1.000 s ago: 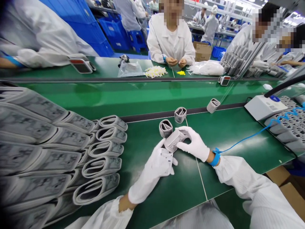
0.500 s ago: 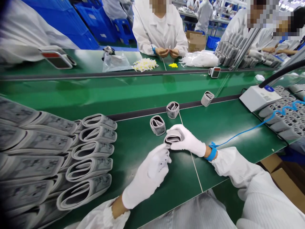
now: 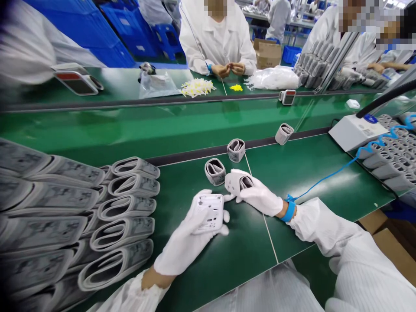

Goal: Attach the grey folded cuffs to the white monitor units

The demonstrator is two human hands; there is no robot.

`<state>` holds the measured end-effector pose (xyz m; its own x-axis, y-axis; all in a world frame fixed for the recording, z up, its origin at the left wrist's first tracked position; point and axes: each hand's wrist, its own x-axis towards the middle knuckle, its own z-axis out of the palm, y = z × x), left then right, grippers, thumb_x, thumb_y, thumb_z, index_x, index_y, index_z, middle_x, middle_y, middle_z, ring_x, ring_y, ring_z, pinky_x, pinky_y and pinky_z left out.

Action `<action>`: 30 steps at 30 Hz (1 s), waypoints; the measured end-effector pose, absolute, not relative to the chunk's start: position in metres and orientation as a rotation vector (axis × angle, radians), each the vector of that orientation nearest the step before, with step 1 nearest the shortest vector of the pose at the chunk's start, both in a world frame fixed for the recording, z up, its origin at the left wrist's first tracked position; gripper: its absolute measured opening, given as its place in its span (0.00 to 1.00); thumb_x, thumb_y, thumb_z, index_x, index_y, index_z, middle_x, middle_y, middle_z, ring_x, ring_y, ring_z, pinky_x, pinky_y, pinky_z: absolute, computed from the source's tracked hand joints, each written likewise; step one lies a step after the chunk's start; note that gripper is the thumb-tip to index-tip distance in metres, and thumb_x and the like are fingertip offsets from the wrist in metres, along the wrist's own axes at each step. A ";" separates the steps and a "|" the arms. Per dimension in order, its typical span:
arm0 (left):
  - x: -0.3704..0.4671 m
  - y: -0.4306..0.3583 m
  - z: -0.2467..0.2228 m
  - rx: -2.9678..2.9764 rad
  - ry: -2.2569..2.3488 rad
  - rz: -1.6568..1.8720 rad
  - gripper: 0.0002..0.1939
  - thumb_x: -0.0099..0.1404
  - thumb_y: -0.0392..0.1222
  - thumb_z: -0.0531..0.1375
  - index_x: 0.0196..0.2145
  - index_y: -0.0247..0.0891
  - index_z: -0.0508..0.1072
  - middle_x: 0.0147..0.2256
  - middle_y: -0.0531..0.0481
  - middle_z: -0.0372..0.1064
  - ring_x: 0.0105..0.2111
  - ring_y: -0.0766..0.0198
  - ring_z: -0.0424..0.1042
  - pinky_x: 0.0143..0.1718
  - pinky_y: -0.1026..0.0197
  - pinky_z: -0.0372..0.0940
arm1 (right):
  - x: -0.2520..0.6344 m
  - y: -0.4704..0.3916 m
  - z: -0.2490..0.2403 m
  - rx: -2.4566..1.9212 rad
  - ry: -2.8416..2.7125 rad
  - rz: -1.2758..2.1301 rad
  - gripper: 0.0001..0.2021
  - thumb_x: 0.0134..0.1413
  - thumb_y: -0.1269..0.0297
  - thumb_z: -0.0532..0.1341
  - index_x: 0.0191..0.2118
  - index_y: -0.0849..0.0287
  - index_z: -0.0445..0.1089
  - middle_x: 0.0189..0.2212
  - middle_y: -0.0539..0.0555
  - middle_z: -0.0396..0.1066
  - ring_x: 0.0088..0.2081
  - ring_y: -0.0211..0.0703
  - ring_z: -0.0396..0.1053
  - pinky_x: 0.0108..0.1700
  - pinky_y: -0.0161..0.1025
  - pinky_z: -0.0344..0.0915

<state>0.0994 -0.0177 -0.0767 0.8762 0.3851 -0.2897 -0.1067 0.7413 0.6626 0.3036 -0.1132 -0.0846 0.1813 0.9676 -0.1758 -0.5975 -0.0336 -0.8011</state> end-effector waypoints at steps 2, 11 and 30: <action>0.099 -0.018 -0.076 0.673 0.451 0.321 0.30 0.68 0.46 0.65 0.61 0.53 0.56 0.57 0.44 0.69 0.47 0.52 0.77 0.49 0.41 0.75 | 0.301 -0.114 -0.087 -0.988 -0.584 1.255 0.41 0.42 0.67 0.75 0.64 0.54 0.64 0.61 0.59 0.68 0.53 0.50 0.73 0.53 0.45 0.72; 0.106 -0.030 -0.085 0.869 0.653 0.687 0.21 0.73 0.59 0.57 0.58 0.51 0.61 0.66 0.43 0.62 0.64 0.49 0.65 0.63 0.38 0.65 | 0.254 -0.127 -0.096 -1.398 -0.916 0.849 0.41 0.39 0.61 0.78 0.61 0.57 0.63 0.58 0.61 0.70 0.58 0.56 0.72 0.59 0.51 0.71; 0.093 -0.036 -0.105 1.736 0.209 0.950 0.27 0.73 0.53 0.57 0.65 0.45 0.57 0.70 0.33 0.50 0.71 0.41 0.52 0.67 0.27 0.50 | 0.238 -0.132 -0.099 -1.619 -1.213 0.565 0.49 0.43 0.54 0.76 0.71 0.55 0.58 0.59 0.58 0.70 0.59 0.56 0.71 0.60 0.46 0.70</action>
